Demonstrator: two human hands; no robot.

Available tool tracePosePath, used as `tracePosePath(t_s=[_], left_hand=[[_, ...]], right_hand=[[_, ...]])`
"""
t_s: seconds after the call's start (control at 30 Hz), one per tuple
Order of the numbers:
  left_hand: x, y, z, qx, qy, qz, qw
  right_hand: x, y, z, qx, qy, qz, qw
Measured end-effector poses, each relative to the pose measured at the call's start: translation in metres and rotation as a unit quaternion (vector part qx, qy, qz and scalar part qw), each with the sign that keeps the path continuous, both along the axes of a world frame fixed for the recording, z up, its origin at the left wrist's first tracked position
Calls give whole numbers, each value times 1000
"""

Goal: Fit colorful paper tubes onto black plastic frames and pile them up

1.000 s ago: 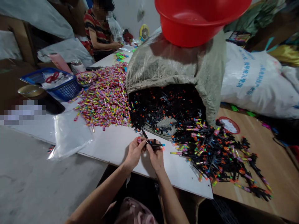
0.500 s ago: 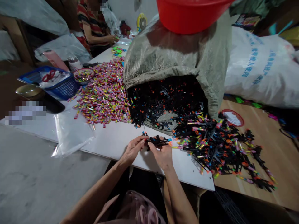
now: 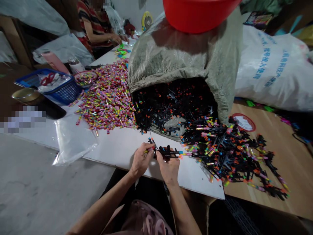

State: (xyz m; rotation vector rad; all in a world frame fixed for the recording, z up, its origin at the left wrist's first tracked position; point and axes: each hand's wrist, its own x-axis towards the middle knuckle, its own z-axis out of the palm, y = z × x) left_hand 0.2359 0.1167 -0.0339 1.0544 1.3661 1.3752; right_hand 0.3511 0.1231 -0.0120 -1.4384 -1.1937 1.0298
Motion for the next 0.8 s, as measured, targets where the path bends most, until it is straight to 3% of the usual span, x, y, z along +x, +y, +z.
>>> tracePosePath(t_s=[0.2, 0.3, 0.37, 0.5, 0.6, 0.63, 0.7, 0.77, 0.8], left_hand=[[13, -25, -5, -14, 24, 2, 1000], [18, -27, -7, -30, 14, 8, 999], [15, -21, -4, -34, 4, -4, 999], [-8, -3, 0, -32, -8, 27, 999], [-27, 3, -10, -69, 17, 7, 997], [-33, 6, -14, -70, 31, -22, 997], [-44, 14, -17, -41, 62, -66, 995], [-60, 31, -12, 0, 103, -47, 994], [-71, 42, -7, 14, 129, -15, 991]], right_hand=[[0, -8, -16, -79, 48, -24, 995], [0, -4, -21, -90, 84, -5, 992], [10, 7, -16, -63, 103, -2, 993], [51, 53, -2, 96, 96, -60, 989], [71, 98, -7, 121, -112, 21, 986], [71, 112, -11, 114, -220, 63, 967], [64, 132, -20, 98, -422, 135, 891], [55, 138, -25, 88, -553, 174, 810], [52, 136, -25, 89, -590, 178, 782]])
